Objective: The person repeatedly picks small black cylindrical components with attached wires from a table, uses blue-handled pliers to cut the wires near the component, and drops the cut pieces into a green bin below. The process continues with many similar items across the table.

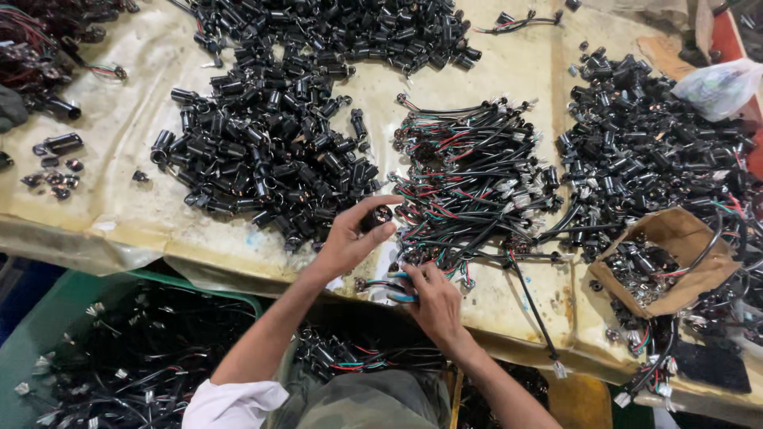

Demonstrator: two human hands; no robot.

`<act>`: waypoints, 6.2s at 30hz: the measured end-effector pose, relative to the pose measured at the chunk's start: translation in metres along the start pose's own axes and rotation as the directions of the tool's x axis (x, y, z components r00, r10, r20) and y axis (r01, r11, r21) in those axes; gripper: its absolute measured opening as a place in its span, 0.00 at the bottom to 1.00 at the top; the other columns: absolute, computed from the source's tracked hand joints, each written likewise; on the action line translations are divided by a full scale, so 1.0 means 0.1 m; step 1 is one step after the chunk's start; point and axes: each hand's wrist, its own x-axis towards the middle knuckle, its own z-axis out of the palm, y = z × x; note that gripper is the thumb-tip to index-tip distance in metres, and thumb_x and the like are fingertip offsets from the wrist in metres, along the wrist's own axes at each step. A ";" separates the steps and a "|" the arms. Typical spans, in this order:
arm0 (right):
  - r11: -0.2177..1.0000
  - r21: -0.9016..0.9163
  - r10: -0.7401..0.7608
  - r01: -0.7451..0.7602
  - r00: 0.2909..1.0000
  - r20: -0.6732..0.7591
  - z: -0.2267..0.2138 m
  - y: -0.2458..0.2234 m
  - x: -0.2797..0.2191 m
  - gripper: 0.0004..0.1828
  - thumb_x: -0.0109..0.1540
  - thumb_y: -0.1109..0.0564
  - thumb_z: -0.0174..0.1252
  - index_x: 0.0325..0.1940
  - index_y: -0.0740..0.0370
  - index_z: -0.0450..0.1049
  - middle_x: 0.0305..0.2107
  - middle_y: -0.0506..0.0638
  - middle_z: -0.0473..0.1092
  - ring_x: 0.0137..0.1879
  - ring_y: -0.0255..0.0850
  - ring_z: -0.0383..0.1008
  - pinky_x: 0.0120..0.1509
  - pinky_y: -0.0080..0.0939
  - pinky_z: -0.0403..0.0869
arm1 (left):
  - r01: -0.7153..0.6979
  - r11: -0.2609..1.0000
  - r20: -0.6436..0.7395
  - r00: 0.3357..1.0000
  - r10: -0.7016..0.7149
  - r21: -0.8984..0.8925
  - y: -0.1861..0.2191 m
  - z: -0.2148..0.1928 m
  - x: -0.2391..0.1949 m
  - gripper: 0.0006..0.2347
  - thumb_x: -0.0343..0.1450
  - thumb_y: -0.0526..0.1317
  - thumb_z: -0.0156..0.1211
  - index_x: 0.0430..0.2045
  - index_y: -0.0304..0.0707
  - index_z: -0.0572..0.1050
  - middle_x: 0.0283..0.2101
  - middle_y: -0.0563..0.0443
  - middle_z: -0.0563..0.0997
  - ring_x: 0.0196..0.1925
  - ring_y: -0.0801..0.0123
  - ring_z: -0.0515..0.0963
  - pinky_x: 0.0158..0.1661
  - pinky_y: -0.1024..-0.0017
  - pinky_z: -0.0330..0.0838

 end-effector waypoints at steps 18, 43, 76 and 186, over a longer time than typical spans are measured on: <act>0.940 0.149 -0.241 0.307 0.907 -0.345 -0.47 0.33 0.77 0.18 0.58 0.65 0.66 0.51 0.54 0.75 0.35 0.49 0.74 0.35 0.42 0.76 0.37 0.40 0.74 | 0.318 0.890 0.015 0.943 -0.331 -0.328 0.19 0.10 -0.45 0.07 0.70 0.36 0.56 0.40 0.41 0.68 0.33 0.55 0.70 0.33 0.76 0.66 0.35 0.76 0.63; 0.993 0.041 0.099 -0.109 0.975 0.196 -0.16 0.27 -0.01 0.18 0.53 0.53 0.70 0.42 0.61 0.74 0.43 0.55 0.69 0.49 0.54 0.72 0.44 0.52 0.71 | 0.385 0.919 0.328 0.882 -0.337 -0.090 0.07 0.73 -1.35 0.11 0.70 0.36 0.65 0.45 0.34 0.78 0.37 0.54 0.80 0.40 0.78 0.76 0.44 0.75 0.71; -0.579 0.796 -0.090 -0.176 0.984 0.152 -0.86 -0.57 -0.58 0.36 0.58 0.25 0.64 0.27 0.55 0.58 0.20 0.43 0.59 0.20 0.34 0.53 0.25 0.36 0.55 | -0.263 0.873 0.282 0.947 0.153 0.410 0.35 0.93 -1.64 0.11 0.61 0.43 0.73 0.24 0.40 0.77 0.22 0.50 0.73 0.21 0.59 0.76 0.22 0.62 0.65; 0.962 0.119 0.230 -0.244 0.966 0.117 0.00 -0.04 -0.10 0.26 0.47 0.65 0.65 0.49 0.61 0.70 0.39 0.59 0.73 0.44 0.60 0.76 0.43 0.57 0.73 | 0.069 0.364 -0.119 0.986 0.118 0.929 -0.58 -0.03 0.14 0.15 0.65 0.44 0.70 0.40 0.35 0.79 0.39 0.47 0.78 0.44 0.55 0.76 0.48 0.59 0.64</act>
